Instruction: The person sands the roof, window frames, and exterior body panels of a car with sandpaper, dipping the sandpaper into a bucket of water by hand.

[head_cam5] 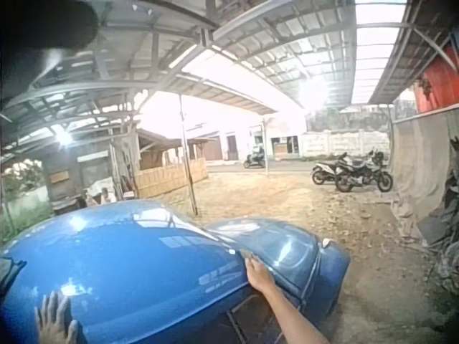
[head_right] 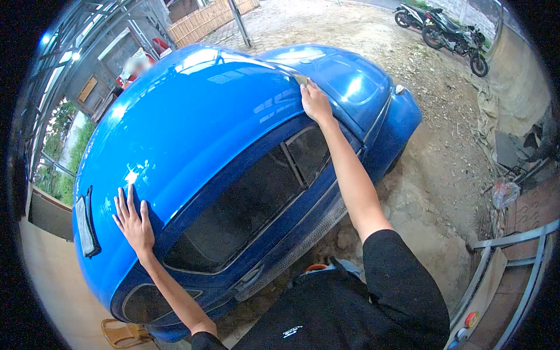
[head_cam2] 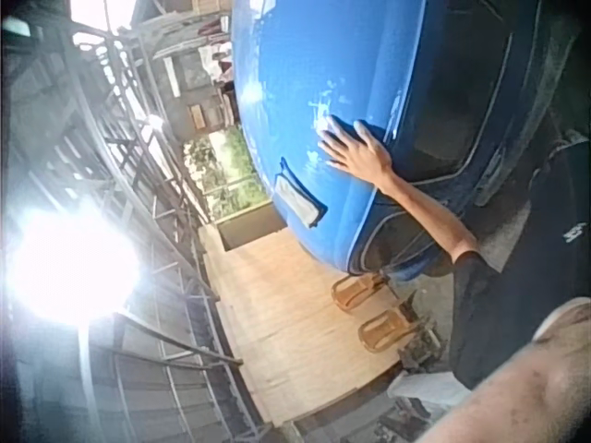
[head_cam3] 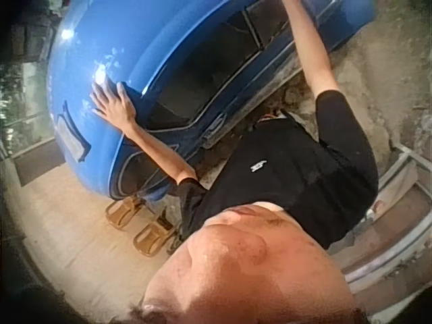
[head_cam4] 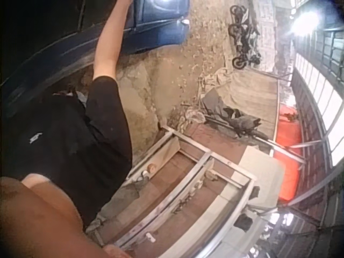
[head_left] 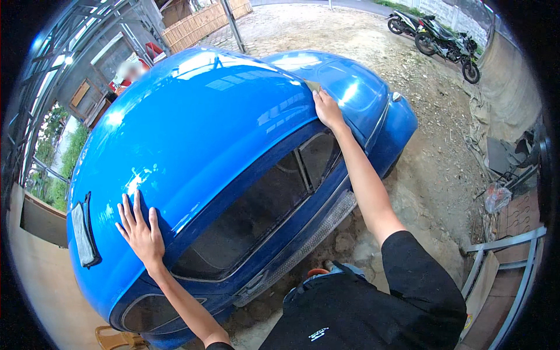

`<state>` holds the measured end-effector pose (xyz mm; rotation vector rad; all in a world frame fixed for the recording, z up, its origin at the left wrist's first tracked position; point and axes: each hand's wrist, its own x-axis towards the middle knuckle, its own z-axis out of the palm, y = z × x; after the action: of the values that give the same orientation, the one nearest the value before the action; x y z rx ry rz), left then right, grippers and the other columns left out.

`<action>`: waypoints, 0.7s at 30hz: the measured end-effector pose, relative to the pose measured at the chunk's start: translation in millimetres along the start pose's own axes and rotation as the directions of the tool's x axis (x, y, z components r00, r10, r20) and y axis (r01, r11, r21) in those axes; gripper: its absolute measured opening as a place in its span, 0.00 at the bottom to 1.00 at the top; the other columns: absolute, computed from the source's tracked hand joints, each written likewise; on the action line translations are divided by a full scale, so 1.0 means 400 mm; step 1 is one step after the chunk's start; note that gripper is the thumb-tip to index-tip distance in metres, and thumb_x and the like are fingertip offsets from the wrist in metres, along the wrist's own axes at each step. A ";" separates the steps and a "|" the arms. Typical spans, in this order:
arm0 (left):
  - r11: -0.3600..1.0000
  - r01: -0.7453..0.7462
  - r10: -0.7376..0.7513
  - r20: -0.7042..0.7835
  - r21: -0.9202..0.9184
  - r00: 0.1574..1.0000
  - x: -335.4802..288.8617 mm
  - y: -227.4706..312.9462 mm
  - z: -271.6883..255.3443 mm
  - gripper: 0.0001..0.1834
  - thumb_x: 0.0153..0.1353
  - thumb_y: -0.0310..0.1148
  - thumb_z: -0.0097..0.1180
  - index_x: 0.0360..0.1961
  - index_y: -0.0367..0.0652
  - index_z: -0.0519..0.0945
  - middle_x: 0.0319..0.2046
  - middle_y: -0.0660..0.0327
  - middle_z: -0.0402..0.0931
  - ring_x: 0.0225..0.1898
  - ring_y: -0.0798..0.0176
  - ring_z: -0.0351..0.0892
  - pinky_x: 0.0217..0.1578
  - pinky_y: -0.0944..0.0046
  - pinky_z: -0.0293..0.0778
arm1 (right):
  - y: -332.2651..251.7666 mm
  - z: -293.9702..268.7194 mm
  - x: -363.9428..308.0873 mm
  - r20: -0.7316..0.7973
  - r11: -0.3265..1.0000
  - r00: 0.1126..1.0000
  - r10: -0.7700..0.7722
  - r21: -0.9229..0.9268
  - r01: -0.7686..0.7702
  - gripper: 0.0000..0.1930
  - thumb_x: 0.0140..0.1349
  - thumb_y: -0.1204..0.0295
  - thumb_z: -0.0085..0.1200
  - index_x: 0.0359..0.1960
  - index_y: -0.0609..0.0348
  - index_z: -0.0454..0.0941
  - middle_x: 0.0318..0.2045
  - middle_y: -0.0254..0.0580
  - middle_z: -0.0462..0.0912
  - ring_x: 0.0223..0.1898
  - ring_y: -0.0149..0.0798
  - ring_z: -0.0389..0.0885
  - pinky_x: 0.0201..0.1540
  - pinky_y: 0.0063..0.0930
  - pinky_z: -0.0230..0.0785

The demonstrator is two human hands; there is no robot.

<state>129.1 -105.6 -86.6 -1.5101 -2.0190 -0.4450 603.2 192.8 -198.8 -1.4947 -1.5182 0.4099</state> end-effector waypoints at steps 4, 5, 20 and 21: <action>0.999 0.030 -0.030 0.006 0.017 1.000 -0.014 -0.024 0.001 0.28 0.72 0.53 0.43 0.71 0.68 0.64 0.75 0.68 0.54 0.77 0.58 0.47 0.74 0.43 0.35 | -0.031 -0.010 -0.035 0.066 1.000 0.998 0.003 0.011 -0.004 0.26 0.74 0.55 0.36 0.64 0.60 0.70 0.65 0.57 0.70 0.68 0.57 0.64 0.70 0.40 0.56; 1.000 0.031 -0.031 -0.005 0.006 1.000 -0.008 -0.014 0.002 0.28 0.72 0.53 0.43 0.71 0.68 0.64 0.75 0.68 0.54 0.77 0.58 0.47 0.74 0.43 0.35 | 0.019 0.006 -0.055 -0.053 0.991 0.990 -0.132 0.013 0.133 0.25 0.75 0.56 0.35 0.66 0.53 0.68 0.67 0.55 0.67 0.70 0.57 0.62 0.71 0.47 0.54; 0.992 0.082 -0.080 -0.024 0.096 0.997 -0.023 -0.037 0.008 0.28 0.73 0.53 0.41 0.72 0.69 0.62 0.75 0.66 0.53 0.76 0.56 0.48 0.72 0.41 0.38 | 0.216 -0.041 -0.221 -0.120 0.990 0.986 0.117 0.100 -0.105 0.23 0.75 0.54 0.37 0.53 0.60 0.76 0.46 0.59 0.79 0.52 0.63 0.75 0.56 0.46 0.65; 0.995 0.065 -0.063 -0.029 0.075 0.998 -0.020 -0.028 0.010 0.28 0.73 0.53 0.41 0.72 0.68 0.62 0.75 0.66 0.54 0.76 0.55 0.48 0.72 0.41 0.38 | 0.169 -0.047 -0.224 -0.231 0.994 0.973 -0.006 0.107 0.032 0.21 0.75 0.58 0.38 0.51 0.61 0.77 0.47 0.57 0.78 0.53 0.60 0.75 0.57 0.44 0.65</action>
<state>119.2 -112.7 -93.8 -1.3906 -2.0450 -0.4076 642.2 118.0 -275.1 -1.3895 -1.3049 0.2920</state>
